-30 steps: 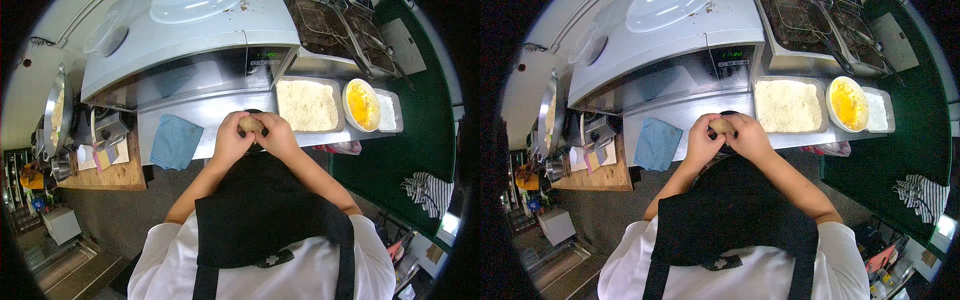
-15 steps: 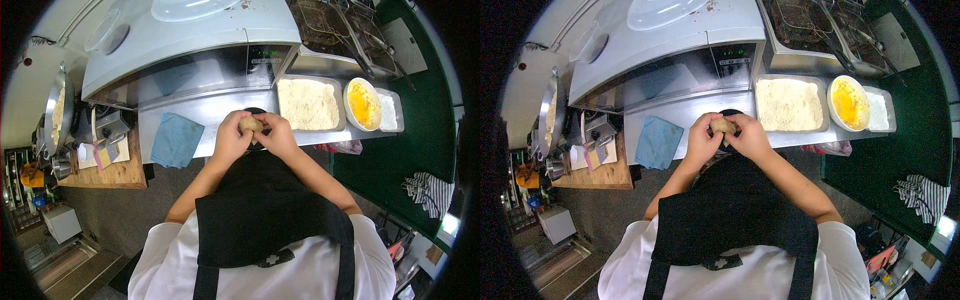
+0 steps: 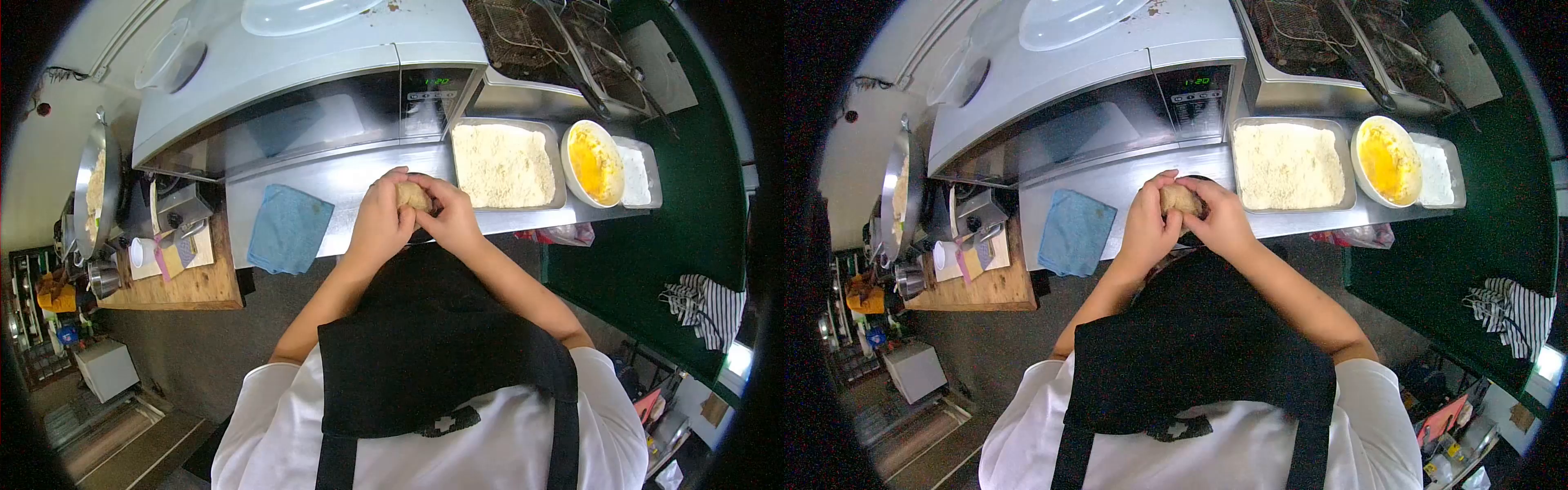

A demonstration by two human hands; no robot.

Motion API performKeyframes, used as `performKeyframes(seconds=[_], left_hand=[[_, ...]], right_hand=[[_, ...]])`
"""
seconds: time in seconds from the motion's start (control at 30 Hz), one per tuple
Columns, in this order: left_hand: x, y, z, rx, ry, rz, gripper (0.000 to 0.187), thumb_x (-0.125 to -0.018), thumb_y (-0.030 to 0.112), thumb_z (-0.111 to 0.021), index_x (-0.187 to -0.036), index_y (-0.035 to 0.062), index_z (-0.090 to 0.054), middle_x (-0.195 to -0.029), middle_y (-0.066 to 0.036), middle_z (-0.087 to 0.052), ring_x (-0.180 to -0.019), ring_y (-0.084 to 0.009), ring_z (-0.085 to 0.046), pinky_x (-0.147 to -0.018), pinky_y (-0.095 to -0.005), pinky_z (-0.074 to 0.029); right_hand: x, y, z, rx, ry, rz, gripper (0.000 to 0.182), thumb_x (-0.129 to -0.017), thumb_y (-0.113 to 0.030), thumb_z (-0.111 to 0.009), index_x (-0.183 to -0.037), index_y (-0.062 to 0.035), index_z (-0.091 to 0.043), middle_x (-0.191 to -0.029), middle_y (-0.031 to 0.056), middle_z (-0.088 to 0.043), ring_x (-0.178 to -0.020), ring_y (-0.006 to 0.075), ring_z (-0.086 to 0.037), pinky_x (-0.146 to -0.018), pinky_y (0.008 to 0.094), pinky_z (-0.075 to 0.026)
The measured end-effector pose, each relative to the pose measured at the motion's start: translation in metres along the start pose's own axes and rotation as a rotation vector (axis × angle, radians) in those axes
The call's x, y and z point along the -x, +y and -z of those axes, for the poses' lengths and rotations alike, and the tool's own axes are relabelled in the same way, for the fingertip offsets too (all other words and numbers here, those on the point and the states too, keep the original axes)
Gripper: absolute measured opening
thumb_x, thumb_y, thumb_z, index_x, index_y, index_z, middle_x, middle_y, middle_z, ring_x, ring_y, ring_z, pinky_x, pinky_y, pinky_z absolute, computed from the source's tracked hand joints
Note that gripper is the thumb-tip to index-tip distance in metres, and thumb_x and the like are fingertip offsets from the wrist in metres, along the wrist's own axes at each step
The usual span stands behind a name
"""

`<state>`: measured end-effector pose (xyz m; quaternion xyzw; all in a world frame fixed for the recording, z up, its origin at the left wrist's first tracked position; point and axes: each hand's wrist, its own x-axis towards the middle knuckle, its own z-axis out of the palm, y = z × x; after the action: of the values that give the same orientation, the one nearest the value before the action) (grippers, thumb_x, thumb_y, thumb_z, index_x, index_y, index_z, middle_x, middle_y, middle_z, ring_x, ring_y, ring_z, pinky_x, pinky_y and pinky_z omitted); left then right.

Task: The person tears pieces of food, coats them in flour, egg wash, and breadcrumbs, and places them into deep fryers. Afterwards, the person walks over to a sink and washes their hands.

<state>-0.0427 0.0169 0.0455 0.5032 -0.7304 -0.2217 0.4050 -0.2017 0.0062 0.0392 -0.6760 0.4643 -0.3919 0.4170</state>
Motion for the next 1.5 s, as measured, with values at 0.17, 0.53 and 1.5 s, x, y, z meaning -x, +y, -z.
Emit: performKeyframes(seconds=[0.17, 0.53, 1.5], left_hand=[[0.0, 0.002, -0.004, -0.064, 0.061, -0.001, 0.042, -0.081, -0.002, -0.052, -0.121, -0.0053, -0.044, -0.12, -0.025, -0.056, -0.101, -0.0441, -0.057, -0.091, -0.0492, -0.046], [0.0, -0.003, -0.006, -0.142, 0.032, 0.074, 0.032, -0.081, -0.001, -0.056, -0.113, -0.0023, -0.055, -0.104, -0.022, -0.063, -0.097, -0.0404, -0.06, -0.086, -0.0466, -0.048], [0.0, -0.068, -0.027, 0.491, -0.043, 0.668, 0.044, -0.082, -0.009, -0.065, -0.122, 0.0064, -0.057, -0.098, -0.004, -0.058, -0.082, -0.0123, -0.06, -0.074, -0.0249, -0.05]], right_hand=[[-0.002, -0.007, 0.0, 0.062, 0.082, 0.074, 0.04, -0.077, -0.013, -0.073, -0.113, 0.0004, -0.063, -0.106, 0.0202, -0.067, -0.092, 0.0361, -0.067, -0.078, 0.0389, -0.055], [-0.004, -0.008, 0.0, 0.159, 0.07, -0.027, 0.034, -0.075, -0.016, -0.073, -0.105, 0.0004, -0.065, -0.093, 0.0224, -0.068, -0.085, 0.0393, -0.067, -0.075, 0.0425, -0.055], [-0.008, 0.047, -0.005, 0.219, -0.085, -0.254, 0.037, -0.074, -0.009, -0.07, -0.109, -0.0009, -0.066, -0.094, 0.0191, -0.071, -0.086, 0.0319, -0.07, -0.077, 0.039, -0.055]])
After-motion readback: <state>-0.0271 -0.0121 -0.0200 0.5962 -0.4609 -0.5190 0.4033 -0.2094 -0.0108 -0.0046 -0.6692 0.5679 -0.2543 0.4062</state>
